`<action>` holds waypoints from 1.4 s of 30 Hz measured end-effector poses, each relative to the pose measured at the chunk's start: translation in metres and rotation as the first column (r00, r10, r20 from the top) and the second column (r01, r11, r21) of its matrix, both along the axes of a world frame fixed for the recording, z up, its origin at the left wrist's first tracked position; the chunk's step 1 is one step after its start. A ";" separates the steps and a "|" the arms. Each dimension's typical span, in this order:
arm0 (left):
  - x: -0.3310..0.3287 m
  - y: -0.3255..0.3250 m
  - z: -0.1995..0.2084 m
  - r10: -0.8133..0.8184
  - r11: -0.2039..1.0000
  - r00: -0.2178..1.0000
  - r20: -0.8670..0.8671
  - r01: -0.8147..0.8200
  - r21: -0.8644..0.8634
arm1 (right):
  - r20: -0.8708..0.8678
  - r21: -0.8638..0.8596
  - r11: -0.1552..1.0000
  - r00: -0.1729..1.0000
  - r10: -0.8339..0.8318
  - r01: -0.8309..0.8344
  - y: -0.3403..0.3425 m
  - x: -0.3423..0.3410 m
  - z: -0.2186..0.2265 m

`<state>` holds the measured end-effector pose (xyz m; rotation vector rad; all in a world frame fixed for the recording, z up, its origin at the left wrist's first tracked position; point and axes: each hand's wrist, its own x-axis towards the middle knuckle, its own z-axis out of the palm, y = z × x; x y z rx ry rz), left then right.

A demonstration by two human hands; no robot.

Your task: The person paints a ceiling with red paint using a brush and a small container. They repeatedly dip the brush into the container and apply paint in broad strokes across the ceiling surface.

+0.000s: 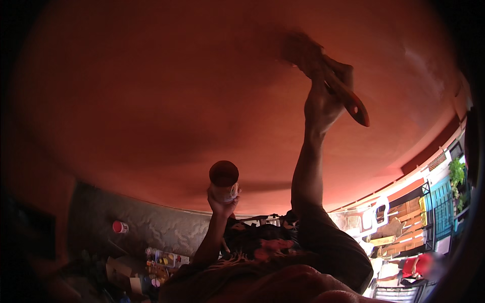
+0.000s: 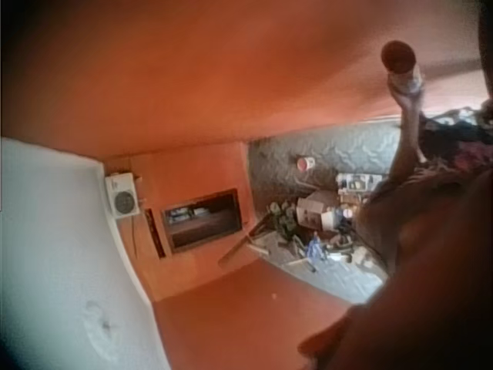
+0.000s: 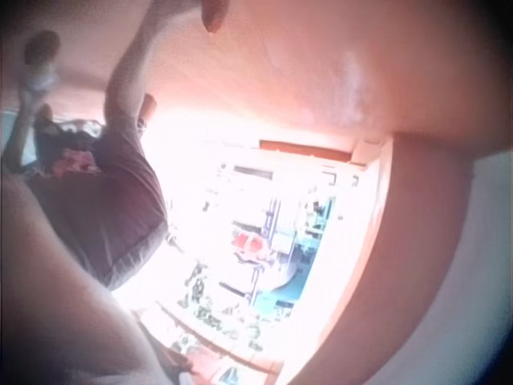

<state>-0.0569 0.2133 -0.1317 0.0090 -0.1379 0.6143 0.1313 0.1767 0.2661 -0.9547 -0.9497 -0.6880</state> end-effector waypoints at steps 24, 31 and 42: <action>0.014 0.002 -0.023 -0.002 1.000 0.996 -0.092 0.003 0.009 | 0.338 -0.028 0.995 0.936 0.096 -0.092 0.048 -0.019 -0.014; 0.015 0.002 -0.006 -0.073 0.997 0.985 -0.158 0.067 -0.041 | -0.139 0.108 0.946 0.947 -0.290 0.305 -0.085 0.109 -0.039; 0.017 0.010 -0.002 -0.131 0.983 0.987 -0.090 0.141 0.116 | 0.243 -0.121 0.836 0.833 -0.498 0.535 -0.038 0.041 -0.043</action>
